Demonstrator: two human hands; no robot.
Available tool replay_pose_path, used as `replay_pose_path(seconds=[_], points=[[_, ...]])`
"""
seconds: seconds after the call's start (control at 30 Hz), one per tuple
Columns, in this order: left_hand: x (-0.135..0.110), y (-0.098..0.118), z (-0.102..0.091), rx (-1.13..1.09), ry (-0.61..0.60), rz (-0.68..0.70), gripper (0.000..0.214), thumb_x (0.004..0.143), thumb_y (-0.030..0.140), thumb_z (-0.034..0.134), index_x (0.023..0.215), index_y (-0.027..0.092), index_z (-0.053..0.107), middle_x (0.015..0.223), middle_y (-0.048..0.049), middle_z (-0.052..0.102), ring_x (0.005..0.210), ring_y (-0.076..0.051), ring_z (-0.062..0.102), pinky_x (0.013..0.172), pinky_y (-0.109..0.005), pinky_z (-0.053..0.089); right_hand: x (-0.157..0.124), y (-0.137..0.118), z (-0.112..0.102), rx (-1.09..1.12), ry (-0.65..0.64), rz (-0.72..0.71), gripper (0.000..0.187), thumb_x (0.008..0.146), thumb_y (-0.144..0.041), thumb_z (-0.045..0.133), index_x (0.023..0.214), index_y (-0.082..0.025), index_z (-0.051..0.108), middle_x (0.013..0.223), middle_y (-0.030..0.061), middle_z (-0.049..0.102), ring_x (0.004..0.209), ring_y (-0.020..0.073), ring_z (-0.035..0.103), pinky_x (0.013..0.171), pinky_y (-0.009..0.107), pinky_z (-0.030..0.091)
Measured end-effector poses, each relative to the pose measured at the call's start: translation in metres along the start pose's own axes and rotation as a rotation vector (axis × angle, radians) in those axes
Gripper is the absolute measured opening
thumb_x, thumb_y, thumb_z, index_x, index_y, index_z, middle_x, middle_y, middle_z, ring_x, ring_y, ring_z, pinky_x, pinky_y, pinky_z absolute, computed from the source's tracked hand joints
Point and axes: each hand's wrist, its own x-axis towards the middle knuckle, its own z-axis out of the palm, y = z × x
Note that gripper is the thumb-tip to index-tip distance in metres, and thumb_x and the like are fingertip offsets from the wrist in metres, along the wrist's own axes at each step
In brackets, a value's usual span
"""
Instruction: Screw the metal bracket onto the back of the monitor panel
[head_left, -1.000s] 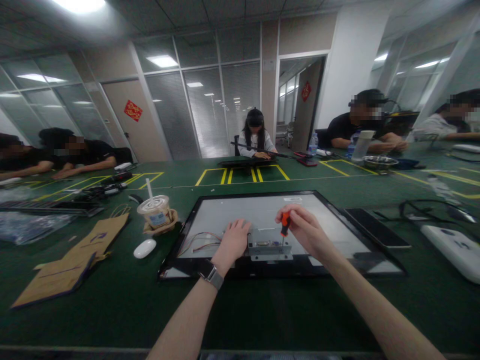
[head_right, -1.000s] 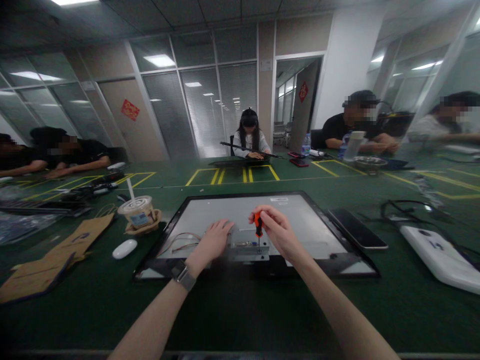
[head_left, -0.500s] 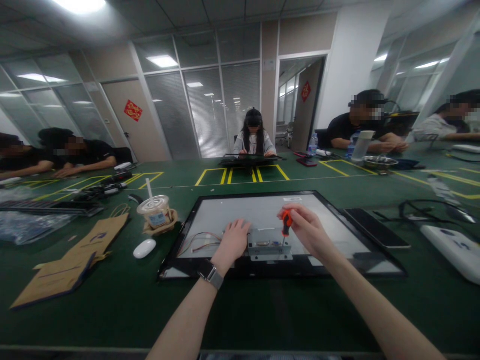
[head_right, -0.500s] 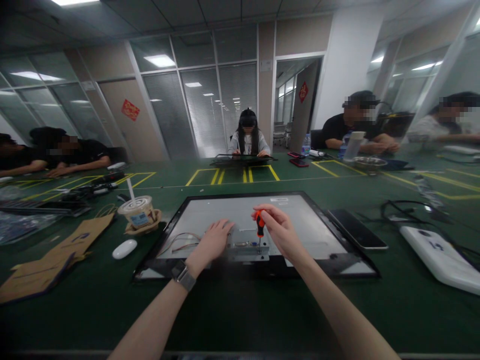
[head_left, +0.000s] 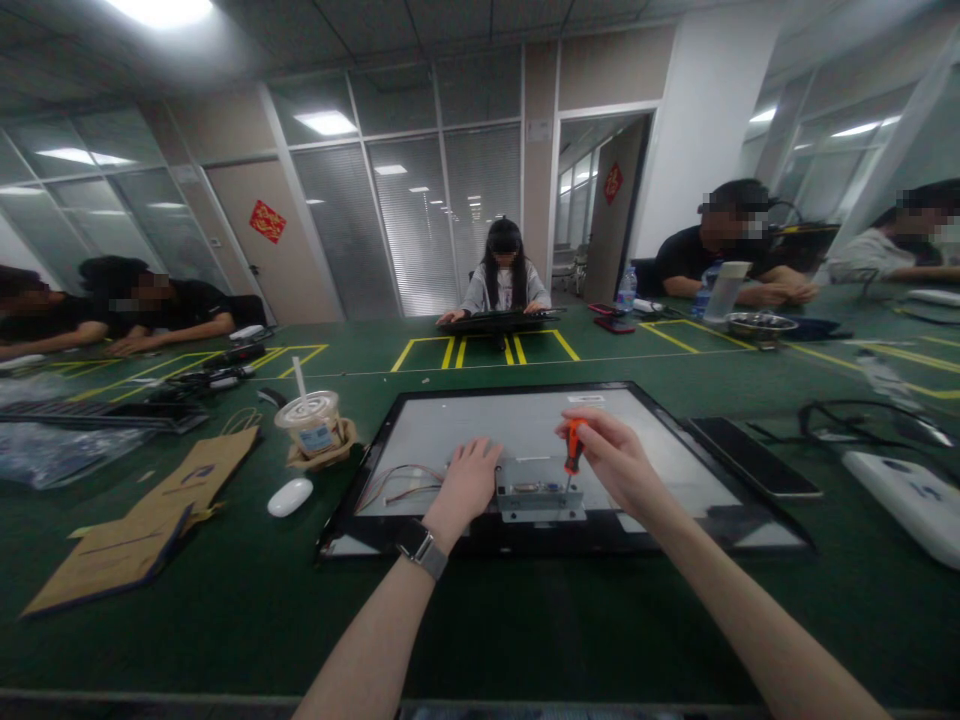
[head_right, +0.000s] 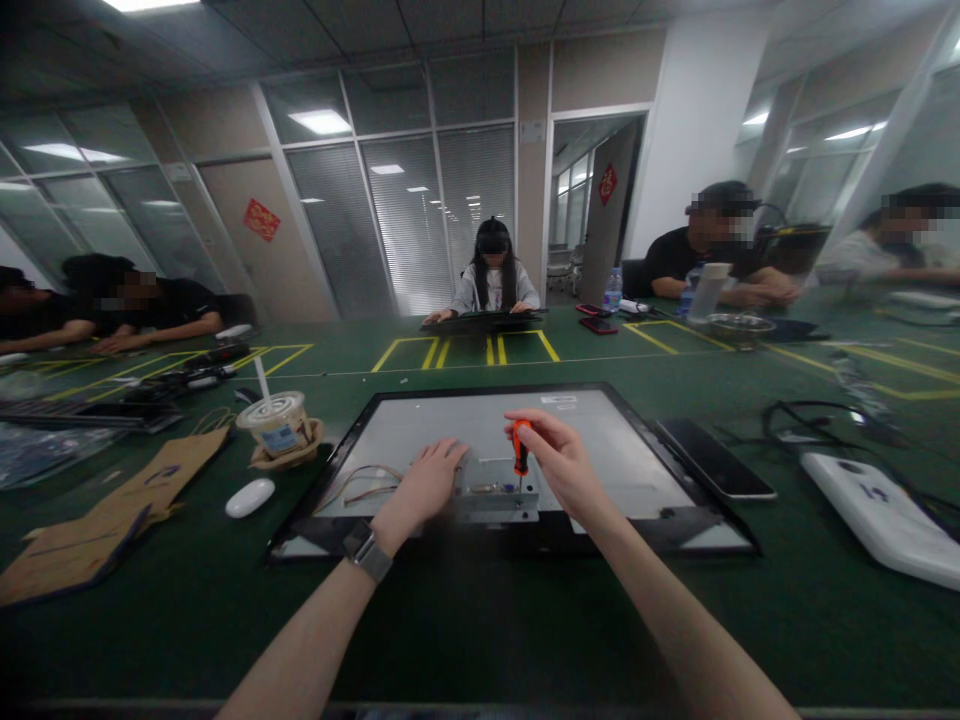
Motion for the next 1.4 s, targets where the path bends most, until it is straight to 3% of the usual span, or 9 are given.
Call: replay_pose_path(seconds=[0.17,0.37,0.57,0.73,0.87,1.07,1.23,1.4], points=[[0.0004,0.0002,-0.0007,-0.003,0.0,-0.001,0.052,0.093,0.006,0.032,0.141,0.018,0.046,0.146,-0.014,0.047,0.134,-0.027,0.045,0.111,-0.046,0.037,-0.0012,-0.0012,0.0031,0.027,-0.045,0.003,0.022,0.081,-0.048,0.074,0.088,-0.026,0.074,0.083,0.0034,0.07,0.08,0.0198,0.063,0.069,0.032,0.05],[-0.0009,0.0008,-0.0018,-0.004,-0.001,0.0,0.051,0.094,0.008,0.031,0.142,0.017,0.046,0.146,-0.0146,0.048,0.133,-0.027,0.046,0.111,-0.045,0.037,-0.0007,-0.0055,0.0028,-0.011,-0.029,-0.044,0.022,0.074,-0.046,0.081,0.074,-0.025,0.074,0.083,0.0022,0.065,0.081,0.0194,0.061,0.07,0.03,0.049],[0.0001,-0.0002,0.0011,0.006,-0.004,-0.001,0.053,0.093,0.007,0.032,0.143,0.018,0.045,0.148,-0.0135,0.046,0.135,-0.027,0.044,0.112,-0.046,0.036,-0.0016,-0.0059,0.0021,0.031,-0.042,0.031,0.029,0.078,-0.05,0.076,0.097,-0.028,0.075,0.08,0.0027,0.069,0.079,0.0196,0.063,0.07,0.032,0.05],[-0.0001,-0.0012,0.0026,0.009,0.006,0.001,0.053,0.093,0.006,0.032,0.142,0.018,0.045,0.148,-0.0128,0.046,0.135,-0.027,0.044,0.111,-0.046,0.036,-0.0008,-0.0054,0.0049,0.047,-0.013,-0.016,0.023,0.082,-0.05,0.072,0.085,-0.027,0.072,0.08,0.0026,0.067,0.079,0.0199,0.062,0.073,0.034,0.051],[-0.0005,-0.0008,0.001,0.008,-0.006,-0.008,0.053,0.093,0.006,0.032,0.143,0.019,0.044,0.149,-0.0129,0.045,0.136,-0.026,0.043,0.112,-0.045,0.035,0.0001,-0.0051,0.0022,-0.03,0.008,-0.041,0.023,0.075,-0.048,0.079,0.076,-0.026,0.074,0.086,0.0037,0.066,0.083,0.0212,0.062,0.075,0.035,0.051],[-0.0007,0.001,-0.0022,0.007,-0.015,-0.009,0.052,0.093,0.007,0.032,0.142,0.018,0.046,0.148,-0.0138,0.046,0.135,-0.027,0.044,0.11,-0.044,0.038,-0.0005,-0.0014,0.0006,0.051,-0.034,0.012,0.024,0.081,-0.049,0.074,0.093,-0.028,0.075,0.081,0.0029,0.07,0.08,0.0203,0.064,0.066,0.032,0.049],[0.0,0.0005,-0.0001,0.012,-0.009,-0.006,0.049,0.096,0.009,0.032,0.142,0.018,0.045,0.148,-0.0138,0.046,0.135,-0.027,0.044,0.111,-0.045,0.036,-0.0007,-0.0021,0.003,0.106,-0.041,-0.005,0.019,0.085,-0.046,0.07,0.086,-0.027,0.073,0.084,0.0025,0.068,0.082,0.0197,0.063,0.075,0.033,0.05],[0.0001,-0.0012,0.0022,0.009,0.004,-0.004,0.048,0.097,0.011,0.031,0.142,0.019,0.045,0.148,-0.0129,0.046,0.135,-0.027,0.044,0.111,-0.045,0.037,0.0005,-0.0017,-0.001,0.023,-0.001,-0.047,0.021,0.076,-0.047,0.078,0.076,-0.026,0.074,0.088,0.0027,0.065,0.084,0.0203,0.062,0.08,0.035,0.051]])
